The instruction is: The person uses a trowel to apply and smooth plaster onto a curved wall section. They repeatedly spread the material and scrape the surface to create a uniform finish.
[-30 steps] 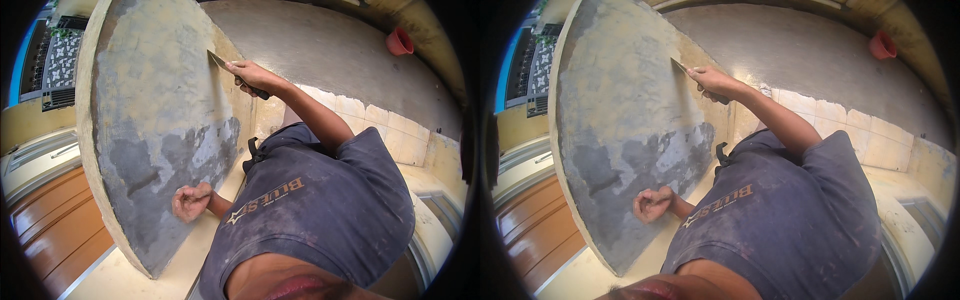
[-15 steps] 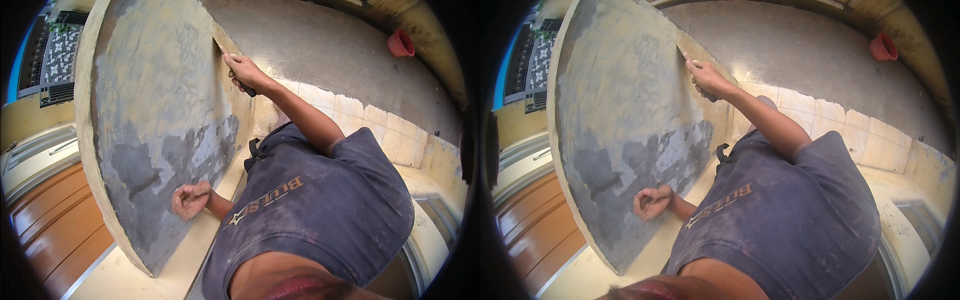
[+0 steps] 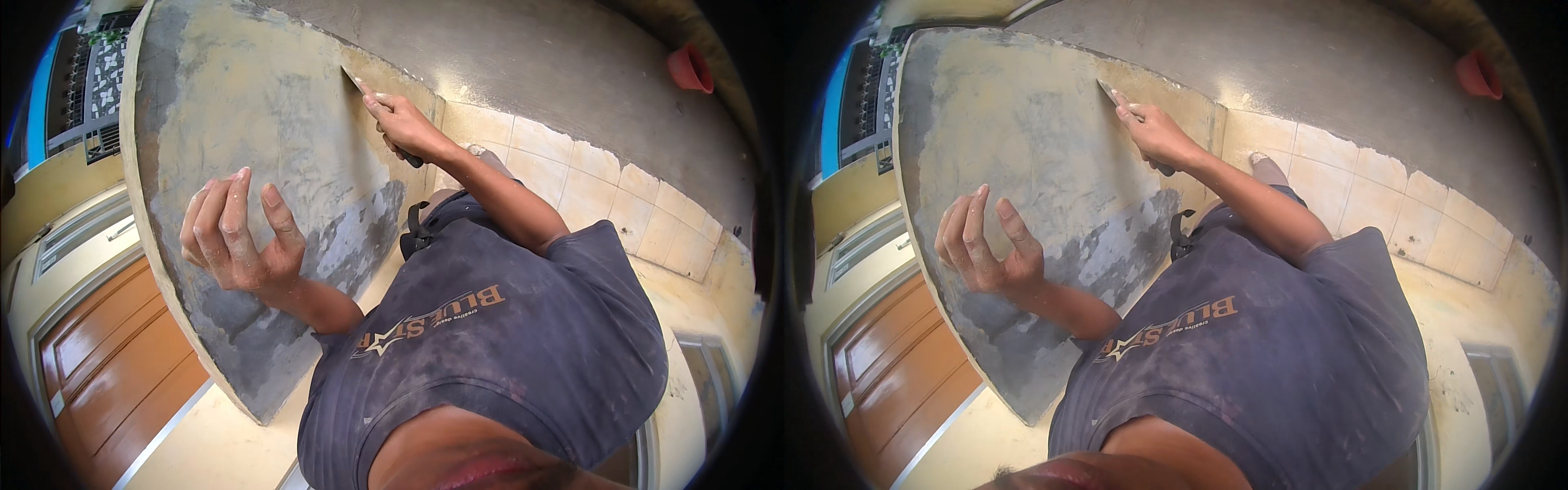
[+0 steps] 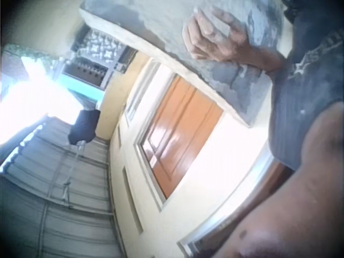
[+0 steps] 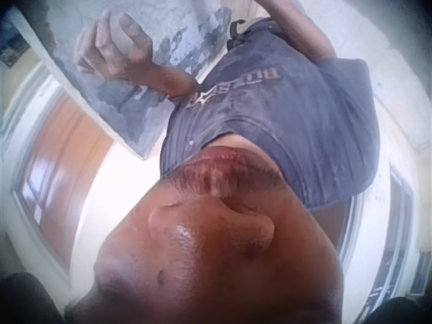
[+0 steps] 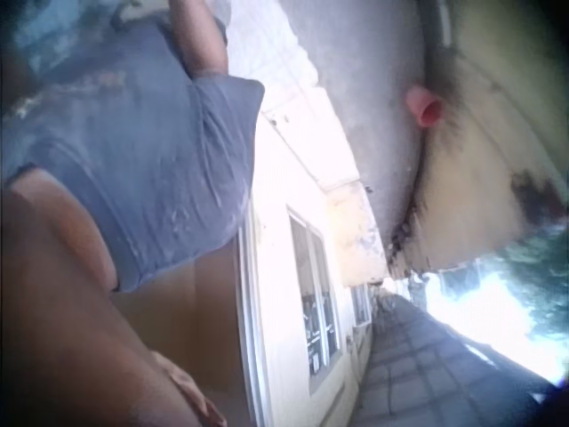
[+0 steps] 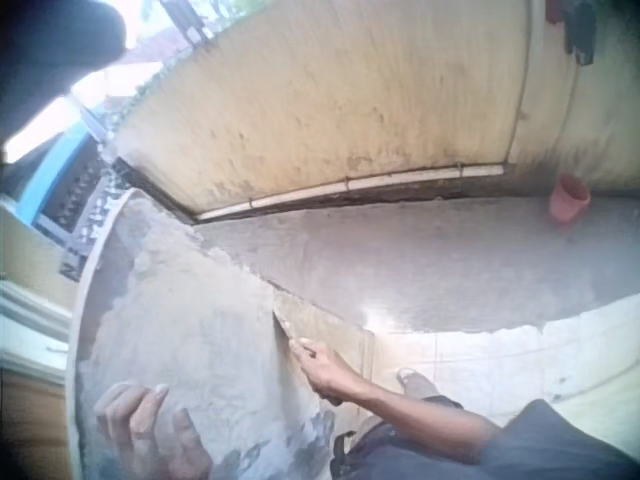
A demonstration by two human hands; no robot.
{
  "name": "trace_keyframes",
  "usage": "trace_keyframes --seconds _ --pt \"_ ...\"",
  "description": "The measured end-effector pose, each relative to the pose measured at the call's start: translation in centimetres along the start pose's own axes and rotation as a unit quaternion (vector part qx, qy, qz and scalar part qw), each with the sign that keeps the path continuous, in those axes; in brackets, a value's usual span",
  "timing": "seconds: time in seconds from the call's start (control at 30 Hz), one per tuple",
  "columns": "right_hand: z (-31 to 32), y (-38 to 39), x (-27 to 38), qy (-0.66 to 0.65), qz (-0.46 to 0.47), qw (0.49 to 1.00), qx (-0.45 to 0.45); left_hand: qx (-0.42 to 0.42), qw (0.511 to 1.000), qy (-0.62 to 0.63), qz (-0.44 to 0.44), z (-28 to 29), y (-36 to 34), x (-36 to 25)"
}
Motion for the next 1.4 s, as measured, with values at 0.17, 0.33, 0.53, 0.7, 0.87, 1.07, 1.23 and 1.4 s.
trace_keyframes --seconds 0.17,0.33,0.53,0.7,0.87,1.07,1.23,1.4 --pt "-0.7 1.2 -1.2 0.009 -0.016 1.0 0.025 0.018 0.997 -0.069 0.001 -0.5 -3.7 1.5" --pt "-0.5 0.8 -0.3 0.019 0.001 1.0 -0.001 0.073 0.983 -0.168 0.0 -2.7 -4.3 1.1" --pt "-0.1 0.6 1.3 0.005 0.013 1.0 -0.003 0.059 0.988 -0.145 -0.016 -2.4 -4.1 1.0" --pt "-1.3 1.8 0.3 0.042 -0.029 0.999 0.011 0.055 0.992 -0.113 -0.02 -2.6 -3.8 1.5" --pt "-0.3 0.7 1.7 -0.021 0.059 0.996 -0.067 0.053 0.996 -0.07 -0.018 -2.3 -3.8 1.5" --pt "-0.5 0.2 1.1 0.037 0.008 0.999 -0.029 0.056 0.997 -0.055 -0.018 -2.1 -4.1 1.3" --pt "-0.3 0.4 1.9 0.044 -0.043 0.998 -0.034 0.049 0.998 -0.037 -0.022 -2.0 -4.3 1.3" --pt "-0.2 0.6 1.3 -0.009 -0.013 1.0 -0.023 0.053 0.997 -0.048 -0.015 -2.1 -4.3 1.2"
Point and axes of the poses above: each hand's wrist, its own y-axis away from the middle knuckle, its own z-axis out of the back of the hand, x = y × z, the point moved 6 cm from there along -y, towards the middle knuckle, and after that the axes turned 15 degrees about -y, right-handed, at the moved point
